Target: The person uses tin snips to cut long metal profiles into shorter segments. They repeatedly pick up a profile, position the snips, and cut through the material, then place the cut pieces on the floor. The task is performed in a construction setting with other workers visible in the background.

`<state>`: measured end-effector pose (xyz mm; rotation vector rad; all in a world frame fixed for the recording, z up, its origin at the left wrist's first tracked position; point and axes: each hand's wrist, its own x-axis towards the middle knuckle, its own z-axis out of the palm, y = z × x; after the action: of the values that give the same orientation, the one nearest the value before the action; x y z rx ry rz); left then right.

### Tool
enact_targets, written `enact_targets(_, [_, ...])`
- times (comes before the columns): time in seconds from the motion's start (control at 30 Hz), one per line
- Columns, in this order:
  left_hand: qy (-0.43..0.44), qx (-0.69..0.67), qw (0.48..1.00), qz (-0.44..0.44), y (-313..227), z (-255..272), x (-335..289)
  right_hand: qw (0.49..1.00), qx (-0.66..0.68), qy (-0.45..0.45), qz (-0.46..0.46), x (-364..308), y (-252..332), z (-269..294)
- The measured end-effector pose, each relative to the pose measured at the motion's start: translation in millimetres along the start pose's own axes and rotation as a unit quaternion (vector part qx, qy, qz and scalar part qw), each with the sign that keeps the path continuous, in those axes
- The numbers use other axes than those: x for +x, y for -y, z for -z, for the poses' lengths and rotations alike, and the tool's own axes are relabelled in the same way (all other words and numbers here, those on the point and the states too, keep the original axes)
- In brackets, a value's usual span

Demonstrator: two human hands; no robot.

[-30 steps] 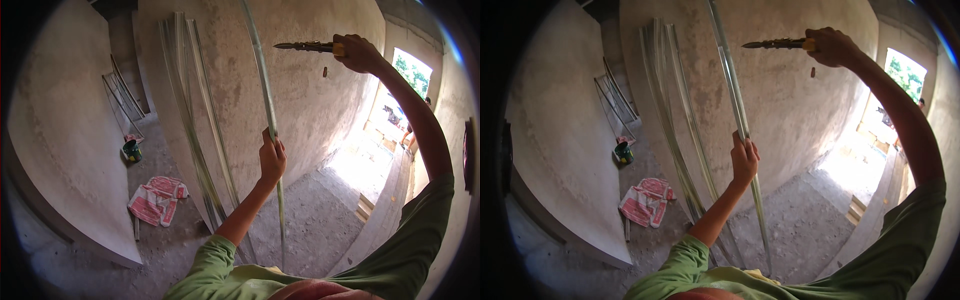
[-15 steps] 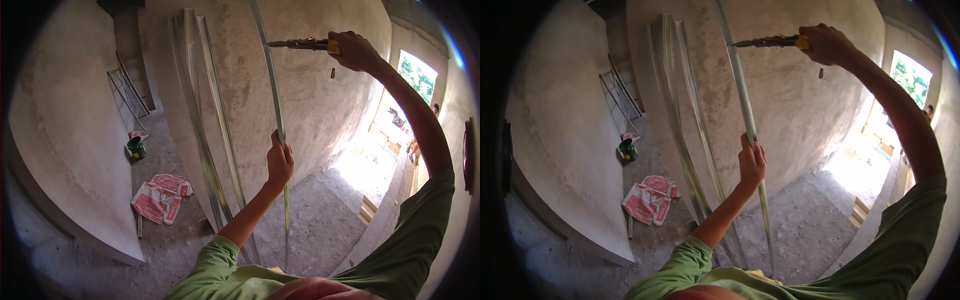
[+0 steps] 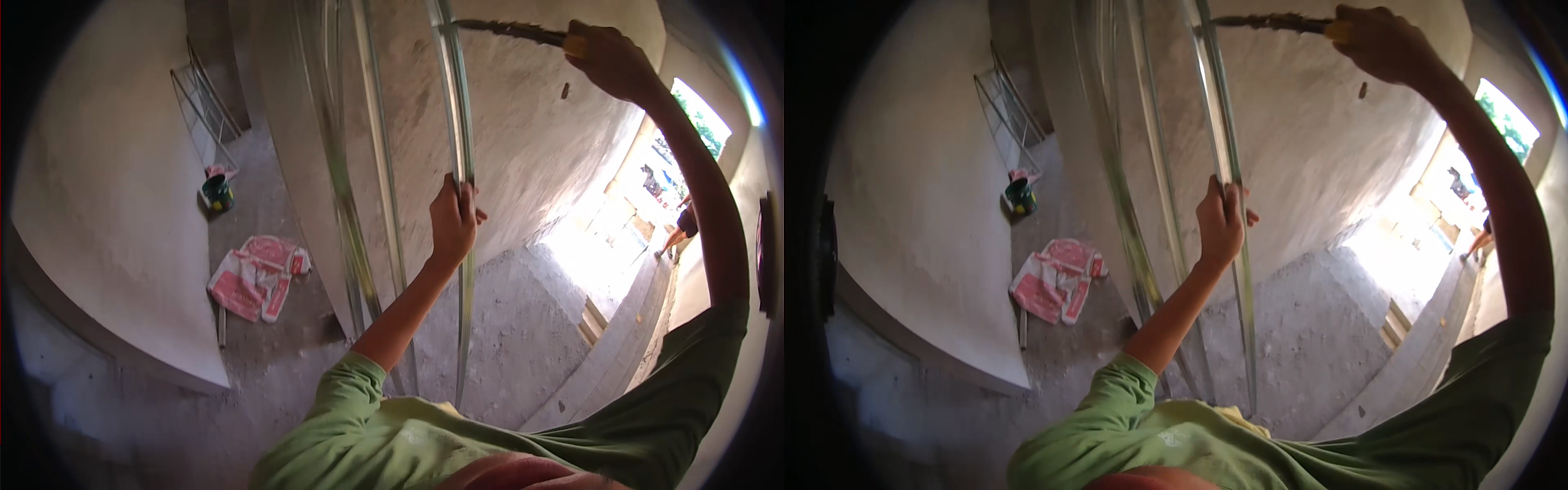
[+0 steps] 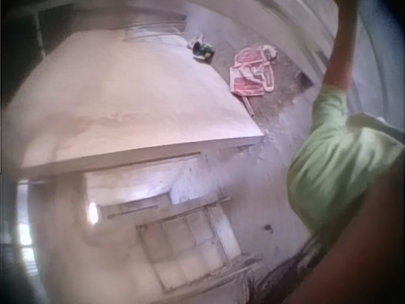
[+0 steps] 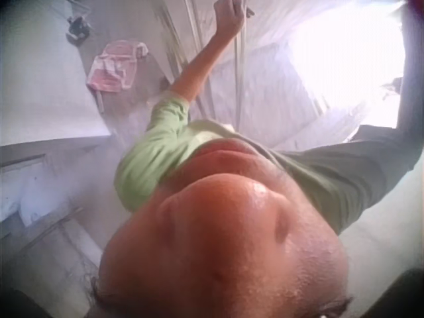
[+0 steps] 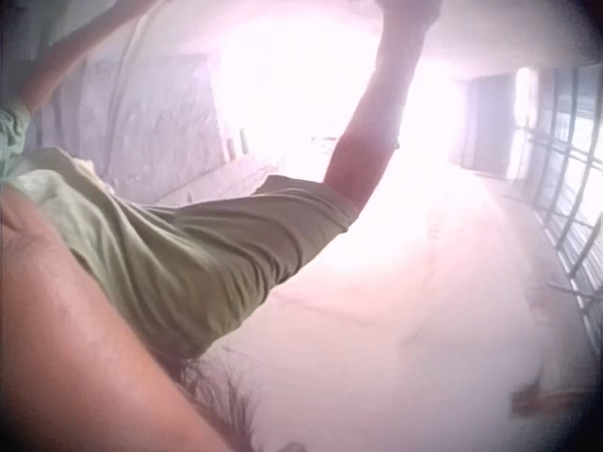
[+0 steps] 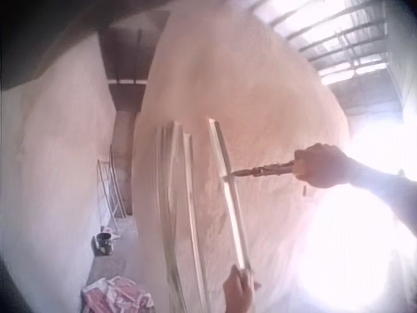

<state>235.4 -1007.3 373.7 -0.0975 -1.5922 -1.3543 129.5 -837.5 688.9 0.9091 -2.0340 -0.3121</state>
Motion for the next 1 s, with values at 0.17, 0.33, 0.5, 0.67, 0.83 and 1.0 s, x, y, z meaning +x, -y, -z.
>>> enact_targets(0.17, [-0.061,-0.011,0.996,0.059,29,64,34,0.98,-0.147,-0.1,0.086,-9,2,2])
enact_targets(0.33, [-0.048,0.018,0.999,0.016,7,99,68,0.995,-0.077,-0.056,0.039,-11,-15,-71])
enact_targets(0.5, [-0.116,0.449,0.869,-0.171,45,115,85,0.981,0.17,0.085,-0.041,-32,76,-148])
enact_targets(0.67, [-0.116,0.354,0.903,-0.214,50,117,106,0.809,0.56,0.03,-0.175,-66,183,-208])
enact_targets(0.83, [-0.027,0.016,0.999,0.027,36,109,120,0.523,0.8,0.073,-0.284,-81,256,-213])
enact_targets(1.0, [0.039,-0.294,0.946,0.132,64,86,117,0.356,0.873,0.04,-0.331,-98,292,-200])
